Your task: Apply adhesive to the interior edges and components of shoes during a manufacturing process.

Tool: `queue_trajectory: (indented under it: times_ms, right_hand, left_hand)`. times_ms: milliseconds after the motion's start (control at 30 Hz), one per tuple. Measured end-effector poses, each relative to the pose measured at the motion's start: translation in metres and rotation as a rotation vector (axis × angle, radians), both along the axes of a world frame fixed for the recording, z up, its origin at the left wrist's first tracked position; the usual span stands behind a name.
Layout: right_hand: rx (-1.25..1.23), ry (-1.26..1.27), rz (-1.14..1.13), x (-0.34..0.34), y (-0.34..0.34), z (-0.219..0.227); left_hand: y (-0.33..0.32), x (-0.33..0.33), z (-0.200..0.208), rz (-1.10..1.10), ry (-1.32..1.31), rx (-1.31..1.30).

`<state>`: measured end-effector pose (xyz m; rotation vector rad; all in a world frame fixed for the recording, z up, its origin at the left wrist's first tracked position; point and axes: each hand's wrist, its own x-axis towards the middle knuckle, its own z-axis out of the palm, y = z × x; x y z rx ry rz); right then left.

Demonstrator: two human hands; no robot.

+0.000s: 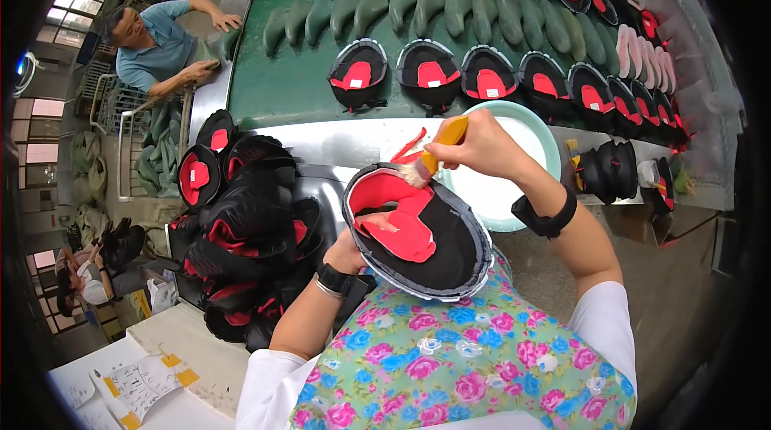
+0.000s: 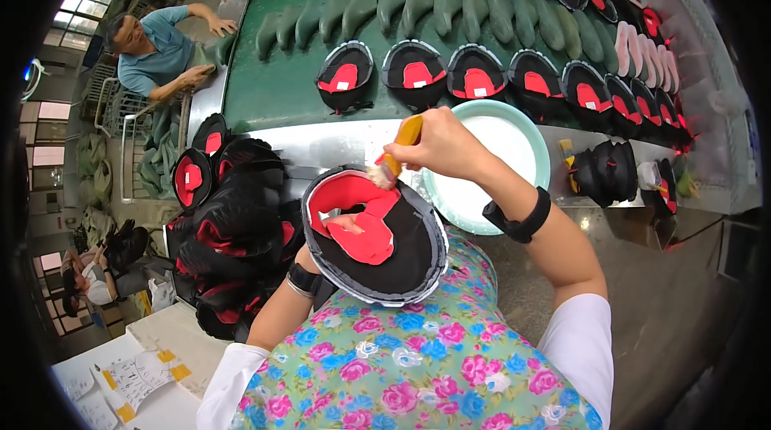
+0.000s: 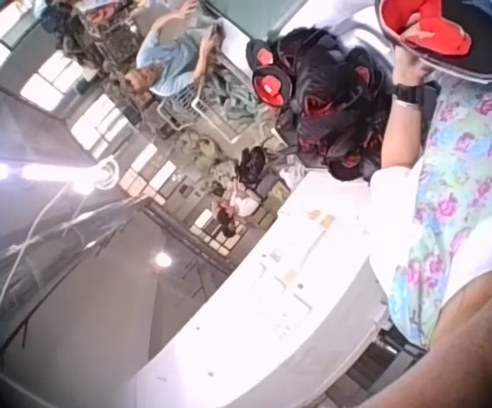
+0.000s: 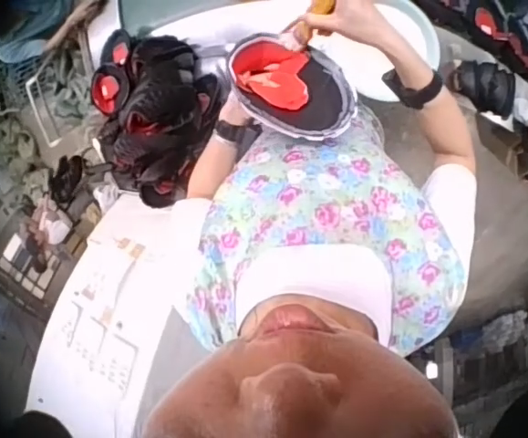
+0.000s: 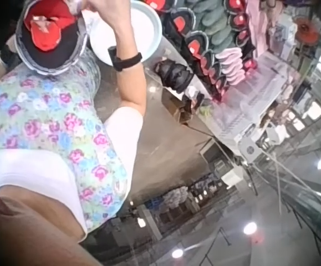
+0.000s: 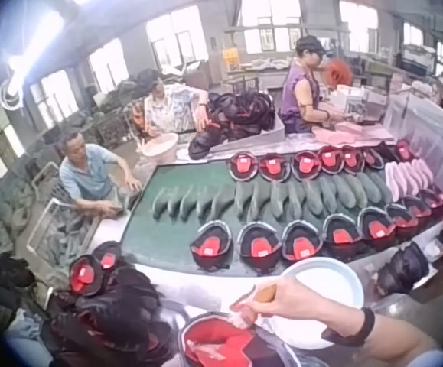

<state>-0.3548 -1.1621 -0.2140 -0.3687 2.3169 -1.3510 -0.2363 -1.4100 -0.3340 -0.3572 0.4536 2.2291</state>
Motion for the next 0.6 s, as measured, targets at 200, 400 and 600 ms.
queue_trajectory:
  times_ms: [200, 400, 600]
  right_hand:
    - [0.133, -0.162, -0.192, 0.001, 0.023, -0.017]
    - [-0.192, -0.144, -0.690, -0.012, 0.052, -0.034]
    - [-0.208, -0.206, -0.825, -0.010, 0.035, -0.067]
  left_hand:
    - [-0.036, -0.009, -0.008, -0.044, 0.152, -0.484]
    - [-0.109, -0.065, -0.057, 0.475, -0.023, -0.254]
    - [-0.148, -0.184, -0.167, 0.844, 0.084, -0.373]
